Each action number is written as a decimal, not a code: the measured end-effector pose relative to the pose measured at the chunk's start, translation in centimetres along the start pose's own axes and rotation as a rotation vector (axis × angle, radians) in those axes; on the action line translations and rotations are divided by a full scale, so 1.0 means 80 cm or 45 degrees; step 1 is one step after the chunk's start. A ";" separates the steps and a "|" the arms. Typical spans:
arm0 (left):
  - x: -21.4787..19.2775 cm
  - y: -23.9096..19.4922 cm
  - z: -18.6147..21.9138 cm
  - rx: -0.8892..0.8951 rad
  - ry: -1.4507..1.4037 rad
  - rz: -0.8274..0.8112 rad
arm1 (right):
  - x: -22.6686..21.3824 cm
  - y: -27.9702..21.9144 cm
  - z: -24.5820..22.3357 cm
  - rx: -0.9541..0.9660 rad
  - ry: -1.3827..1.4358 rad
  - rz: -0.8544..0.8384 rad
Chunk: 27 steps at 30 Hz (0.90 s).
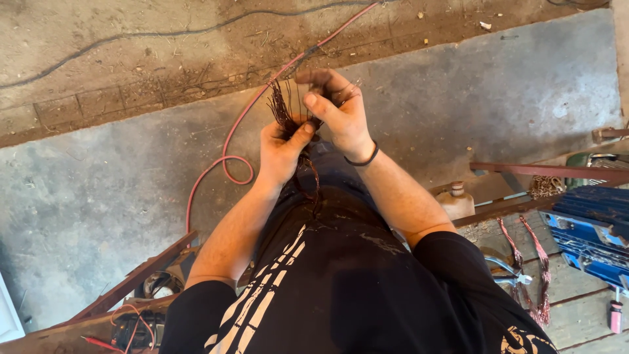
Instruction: Organizing and twisting bundles of copper wire as part of motor repair or scrap preparation.
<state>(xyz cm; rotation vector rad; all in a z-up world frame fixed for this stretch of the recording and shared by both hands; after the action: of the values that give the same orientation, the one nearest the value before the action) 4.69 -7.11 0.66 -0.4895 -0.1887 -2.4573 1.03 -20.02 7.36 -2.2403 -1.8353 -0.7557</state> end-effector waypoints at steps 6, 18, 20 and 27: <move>0.001 0.002 0.004 0.061 0.036 -0.073 | 0.015 0.011 -0.007 0.134 -0.089 -0.181; 0.015 0.016 -0.002 -0.139 -0.100 -0.226 | -0.050 -0.010 0.005 -0.264 -0.031 0.289; 0.020 0.022 -0.006 -0.114 -0.139 -0.310 | -0.060 -0.007 -0.005 -0.292 0.174 0.443; -0.004 0.030 -0.003 -0.267 -0.266 -0.224 | 0.016 -0.021 -0.174 -1.067 -1.567 0.091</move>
<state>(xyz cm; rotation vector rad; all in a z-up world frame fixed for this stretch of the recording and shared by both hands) 6.31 -8.89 0.38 -0.8551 -0.0610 -2.6090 -4.35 -24.32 19.60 -3.8789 -1.9487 0.0108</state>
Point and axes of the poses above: each hand's wrist, its own y-axis towards the middle knuckle, its own x-axis out of the palm, z = x × y, the point moved 9 cm from there along y, towards the middle knuckle, and after that the axes turned 12 degrees about -z, right-handed, at the moved point
